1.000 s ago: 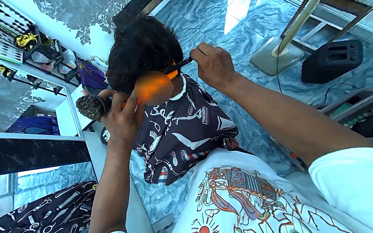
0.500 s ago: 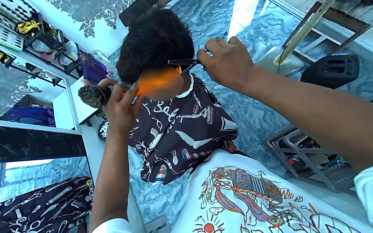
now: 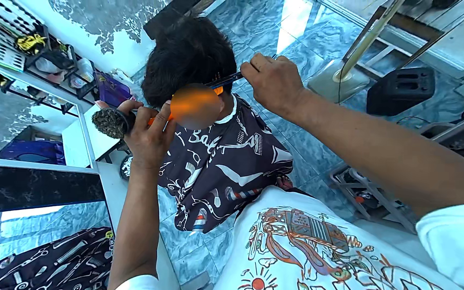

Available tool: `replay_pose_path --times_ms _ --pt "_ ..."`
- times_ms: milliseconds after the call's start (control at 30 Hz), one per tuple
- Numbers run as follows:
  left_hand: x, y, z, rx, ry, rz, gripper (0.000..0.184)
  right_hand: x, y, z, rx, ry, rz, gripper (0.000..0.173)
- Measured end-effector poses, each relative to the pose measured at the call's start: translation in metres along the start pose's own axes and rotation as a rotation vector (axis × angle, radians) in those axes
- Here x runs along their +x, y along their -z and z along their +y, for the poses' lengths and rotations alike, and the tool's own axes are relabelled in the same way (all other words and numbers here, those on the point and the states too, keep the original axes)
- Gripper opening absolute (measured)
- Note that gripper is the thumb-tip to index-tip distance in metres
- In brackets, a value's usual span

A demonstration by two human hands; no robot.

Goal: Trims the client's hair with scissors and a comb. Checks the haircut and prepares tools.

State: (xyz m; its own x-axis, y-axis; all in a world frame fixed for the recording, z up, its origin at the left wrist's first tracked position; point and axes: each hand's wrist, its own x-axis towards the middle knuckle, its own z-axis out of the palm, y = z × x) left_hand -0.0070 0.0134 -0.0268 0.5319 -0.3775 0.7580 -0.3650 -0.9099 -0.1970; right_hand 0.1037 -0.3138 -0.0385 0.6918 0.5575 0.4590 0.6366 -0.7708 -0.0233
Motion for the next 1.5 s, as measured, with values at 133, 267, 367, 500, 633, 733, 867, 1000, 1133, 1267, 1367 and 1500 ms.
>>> replay_pose_path --times_ms 133,267,367,500,633,733,867,1000,1133,1267,1367,1500 --pt "0.001 0.002 0.000 -0.007 -0.009 -0.004 0.036 -0.001 0.002 -0.002 0.021 -0.022 -0.023 0.021" --pt "0.002 0.003 0.000 0.000 -0.008 -0.004 0.036 -0.002 0.000 -0.004 0.022 -0.014 0.007 0.020" --pt "0.002 0.002 0.000 0.011 -0.008 0.003 0.036 -0.001 0.001 -0.005 0.002 -0.021 -0.009 0.023" --pt "-0.002 0.008 -0.005 -0.051 -0.041 -0.063 0.035 -0.004 0.001 -0.007 0.081 -0.065 0.025 0.022" --pt "-0.029 0.019 -0.033 -0.093 -0.143 -0.339 0.034 -0.015 0.002 0.007 0.190 -0.284 -0.032 0.028" --pt "-0.029 0.023 -0.048 -0.040 -0.144 -0.323 0.032 -0.021 -0.016 0.020 0.125 -0.221 -0.048 0.025" --pt "0.000 0.028 -0.048 -0.002 -0.152 -0.245 0.033 -0.014 -0.030 0.014 0.059 -0.116 -0.039 0.024" --pt "0.020 0.030 -0.041 0.036 -0.188 -0.187 0.034 -0.008 -0.034 0.001 0.026 -0.084 0.030 0.024" --pt "0.025 0.029 -0.036 0.036 -0.187 -0.129 0.032 -0.006 -0.033 -0.008 0.026 -0.091 0.040 0.024" --pt "0.023 0.028 -0.036 0.048 -0.180 -0.128 0.033 -0.010 -0.036 -0.013 0.065 -0.118 0.051 0.024" --pt "0.023 0.028 -0.035 0.041 -0.177 -0.130 0.033 -0.012 -0.039 -0.015 0.074 -0.133 0.050 0.023" --pt "0.024 0.028 -0.034 0.031 -0.188 -0.120 0.033 -0.011 -0.036 -0.020 0.069 -0.150 0.043 0.024"
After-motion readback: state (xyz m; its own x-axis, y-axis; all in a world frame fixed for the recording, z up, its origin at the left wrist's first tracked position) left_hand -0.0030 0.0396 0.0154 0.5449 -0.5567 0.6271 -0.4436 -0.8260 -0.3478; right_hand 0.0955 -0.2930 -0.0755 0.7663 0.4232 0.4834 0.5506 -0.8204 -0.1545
